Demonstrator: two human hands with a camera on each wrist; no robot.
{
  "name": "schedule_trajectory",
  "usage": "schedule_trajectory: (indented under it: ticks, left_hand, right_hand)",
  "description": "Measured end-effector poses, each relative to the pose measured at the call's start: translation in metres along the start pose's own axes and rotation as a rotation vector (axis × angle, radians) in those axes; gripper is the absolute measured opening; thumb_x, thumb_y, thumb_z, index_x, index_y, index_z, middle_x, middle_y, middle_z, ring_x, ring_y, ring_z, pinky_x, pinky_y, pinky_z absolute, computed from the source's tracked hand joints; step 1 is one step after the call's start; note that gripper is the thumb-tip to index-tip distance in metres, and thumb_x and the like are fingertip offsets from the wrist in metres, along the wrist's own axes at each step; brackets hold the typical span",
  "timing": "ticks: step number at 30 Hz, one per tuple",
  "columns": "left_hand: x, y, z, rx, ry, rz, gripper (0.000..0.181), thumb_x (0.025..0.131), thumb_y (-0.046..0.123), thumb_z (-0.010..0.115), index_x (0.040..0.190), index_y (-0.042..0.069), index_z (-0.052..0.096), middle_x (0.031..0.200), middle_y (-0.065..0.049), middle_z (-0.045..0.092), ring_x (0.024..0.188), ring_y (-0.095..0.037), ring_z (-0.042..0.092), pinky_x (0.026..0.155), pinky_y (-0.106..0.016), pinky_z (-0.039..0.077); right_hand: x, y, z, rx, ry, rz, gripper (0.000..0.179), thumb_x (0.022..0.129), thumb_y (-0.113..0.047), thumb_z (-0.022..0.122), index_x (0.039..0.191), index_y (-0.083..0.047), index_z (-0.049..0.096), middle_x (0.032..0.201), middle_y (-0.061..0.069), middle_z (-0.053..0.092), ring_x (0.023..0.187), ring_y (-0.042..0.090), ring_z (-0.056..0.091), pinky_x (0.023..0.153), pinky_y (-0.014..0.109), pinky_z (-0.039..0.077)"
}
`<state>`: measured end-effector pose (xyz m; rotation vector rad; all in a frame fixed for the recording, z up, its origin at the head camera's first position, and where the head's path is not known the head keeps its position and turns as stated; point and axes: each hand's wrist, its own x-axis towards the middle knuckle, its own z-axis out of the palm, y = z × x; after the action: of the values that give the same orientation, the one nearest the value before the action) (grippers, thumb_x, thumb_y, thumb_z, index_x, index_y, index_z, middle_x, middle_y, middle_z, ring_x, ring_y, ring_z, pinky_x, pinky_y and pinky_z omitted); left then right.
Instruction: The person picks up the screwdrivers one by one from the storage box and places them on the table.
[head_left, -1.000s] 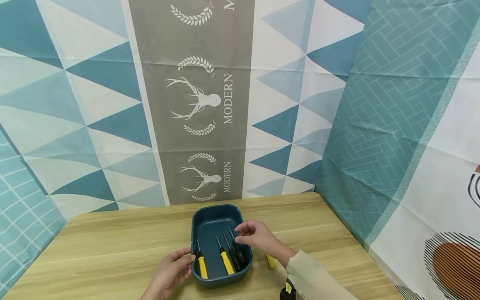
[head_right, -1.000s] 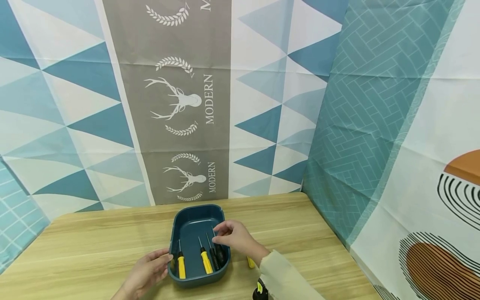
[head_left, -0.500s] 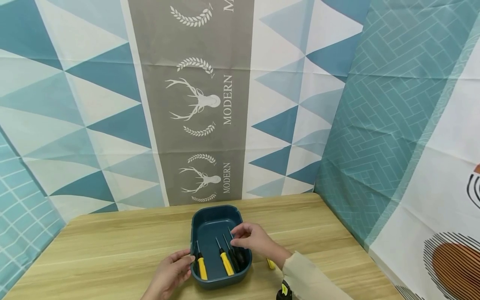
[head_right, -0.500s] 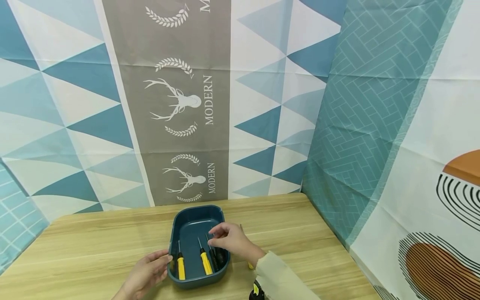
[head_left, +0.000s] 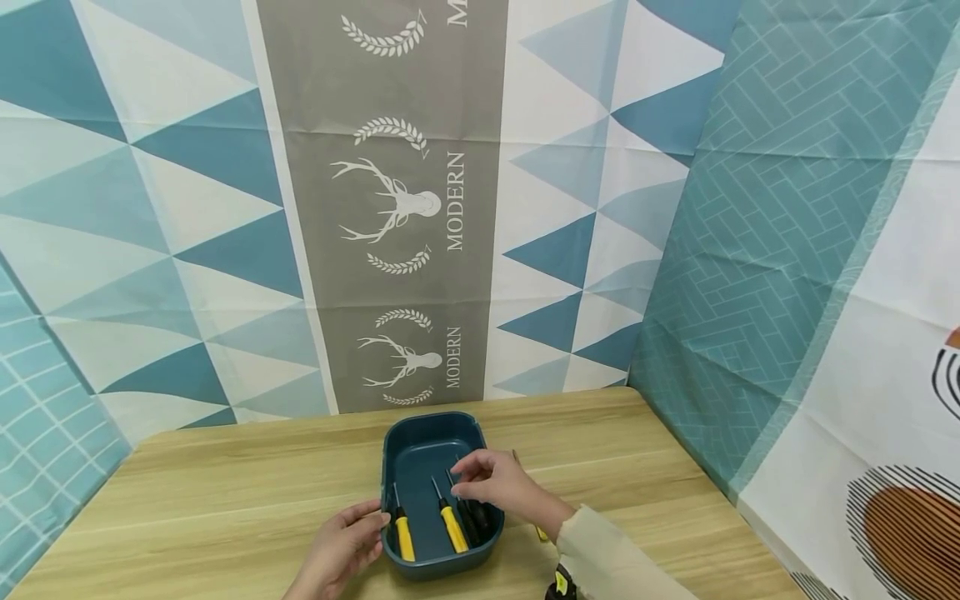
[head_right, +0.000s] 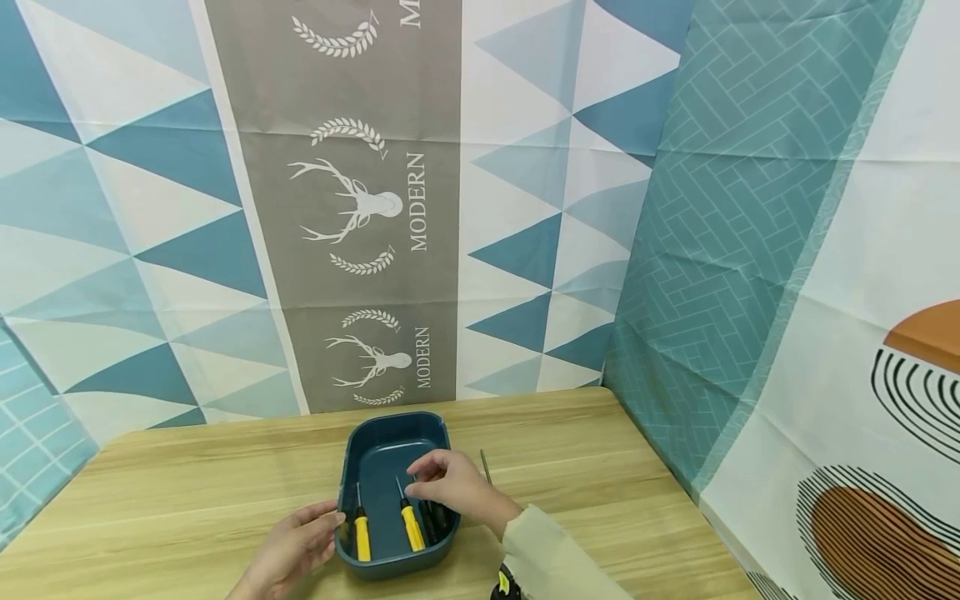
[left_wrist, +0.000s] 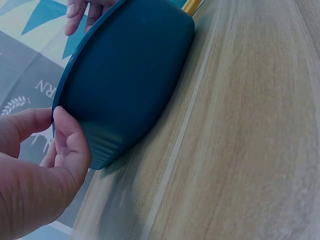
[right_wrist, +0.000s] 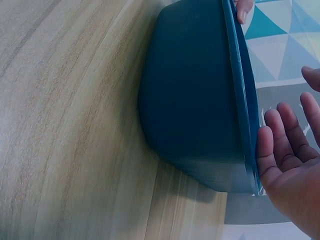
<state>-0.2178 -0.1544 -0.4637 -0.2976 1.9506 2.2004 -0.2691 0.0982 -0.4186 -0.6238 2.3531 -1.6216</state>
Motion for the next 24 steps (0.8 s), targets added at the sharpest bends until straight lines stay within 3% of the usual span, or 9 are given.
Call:
schedule_trajectory:
  ticks: [7, 24]
  left_hand:
    - [0.0, 0.0, -0.001, 0.004, -0.005, 0.001, 0.06, 0.086, 0.015, 0.065, 0.132, -0.011, 0.038, 0.091, -0.005, 0.06, 0.074, -0.012, 0.057, 0.065, -0.023, 0.052]
    - [-0.001, 0.001, -0.001, -0.004, -0.004, -0.003, 0.06, 0.085, 0.015, 0.066, 0.132, -0.01, 0.04, 0.089, -0.004, 0.061, 0.074, -0.012, 0.058, 0.065, -0.023, 0.052]
  right_hand:
    - [0.0, -0.002, 0.003, 0.0, -0.013, 0.0, 0.026, 0.084, -0.02, 0.07, 0.105, -0.007, 0.065, 0.091, 0.001, 0.062, 0.073, 0.012, 0.055, 0.064, 0.036, 0.052]
    - [0.007, 0.001, 0.014, 0.018, -0.058, 0.013, 0.024, 0.085, -0.016, 0.068, 0.107, -0.005, 0.065, 0.091, 0.002, 0.062, 0.073, 0.012, 0.055, 0.063, 0.034, 0.051]
